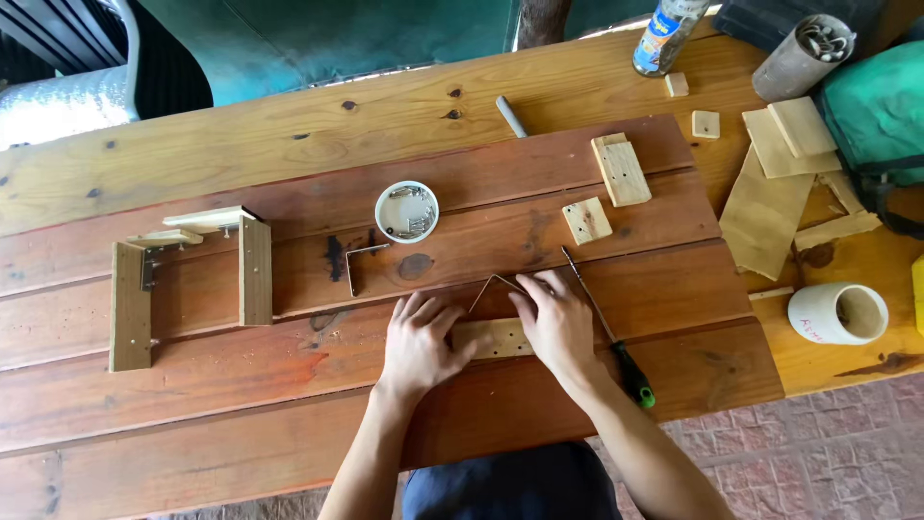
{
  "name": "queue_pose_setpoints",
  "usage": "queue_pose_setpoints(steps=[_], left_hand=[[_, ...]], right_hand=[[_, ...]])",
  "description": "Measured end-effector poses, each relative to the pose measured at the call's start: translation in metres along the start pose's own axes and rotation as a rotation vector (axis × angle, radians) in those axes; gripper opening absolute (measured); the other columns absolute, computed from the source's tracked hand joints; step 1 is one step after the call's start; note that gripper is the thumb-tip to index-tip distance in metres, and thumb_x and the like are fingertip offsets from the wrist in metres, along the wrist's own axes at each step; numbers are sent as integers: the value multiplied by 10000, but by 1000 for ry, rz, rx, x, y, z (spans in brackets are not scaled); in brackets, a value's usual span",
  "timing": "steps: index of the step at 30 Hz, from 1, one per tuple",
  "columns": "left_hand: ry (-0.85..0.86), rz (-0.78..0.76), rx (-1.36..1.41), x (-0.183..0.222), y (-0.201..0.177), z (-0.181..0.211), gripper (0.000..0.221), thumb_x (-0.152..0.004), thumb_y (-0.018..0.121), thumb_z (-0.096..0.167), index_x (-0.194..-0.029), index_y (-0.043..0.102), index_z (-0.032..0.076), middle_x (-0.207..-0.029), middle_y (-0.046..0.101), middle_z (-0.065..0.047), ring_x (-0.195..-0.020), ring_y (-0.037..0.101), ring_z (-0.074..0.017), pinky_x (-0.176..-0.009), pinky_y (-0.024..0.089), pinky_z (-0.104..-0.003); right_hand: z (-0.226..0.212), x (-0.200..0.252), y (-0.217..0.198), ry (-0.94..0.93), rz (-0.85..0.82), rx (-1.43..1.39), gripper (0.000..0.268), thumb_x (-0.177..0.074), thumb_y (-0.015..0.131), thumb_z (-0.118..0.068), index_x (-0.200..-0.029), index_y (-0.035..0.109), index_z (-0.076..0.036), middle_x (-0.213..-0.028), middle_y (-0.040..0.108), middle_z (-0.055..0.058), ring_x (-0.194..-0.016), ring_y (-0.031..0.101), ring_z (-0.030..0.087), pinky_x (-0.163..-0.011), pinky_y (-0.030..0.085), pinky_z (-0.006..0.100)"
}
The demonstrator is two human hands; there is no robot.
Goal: The person assembles a small wooden structure by attaching metal brackets to wooden pieces using a screwdriver. They repeatedly pick up screws, align the brackets, and tighten the screws to secure the components together.
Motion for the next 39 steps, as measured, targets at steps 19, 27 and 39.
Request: queue_pose_setpoints(steps=[19, 27, 39], left_hand=[[317, -224, 261, -40, -15, 16, 552, -853, 813, 503, -1128, 709, 37, -1116, 623, -129, -994, 667, -324, -834, 548, -477], [-454, 61, 769, -149, 79, -45, 390, -812, 753, 28, -1201, 737, 50, -1061, 775, -195, -1060, 734, -311, -862, 599, -431], [-91, -171, 5, -218, 202, -83, 341, -850, 711, 246, -1190, 733, 224, -982, 782, -4, -1047, 662, -230, -798, 574, -387]], right_hand=[[11, 34, -42, -294, -403, 37, 526, -913, 719, -481, -1312, 598, -161, -1451, 532, 13, -626, 725, 162, -566, 631, 445], [64, -53, -52, -83, 262, 146, 407, -733, 819, -485, -1009, 675, -223, -1000, 685, -10, -772, 746, 228, -546, 603, 365], [84, -130, -18, 161, 19, 408, 479, -830, 756, -527, -964, 731, -68, -1002, 731, 195, -625, 738, 248, -418, 514, 315]])
Point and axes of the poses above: each hand's wrist, its own x-axis away from the middle knuckle, its own y-axis out of the palm, z = x × y, the point moved 7 cm from there along -x, towards the middle knuckle
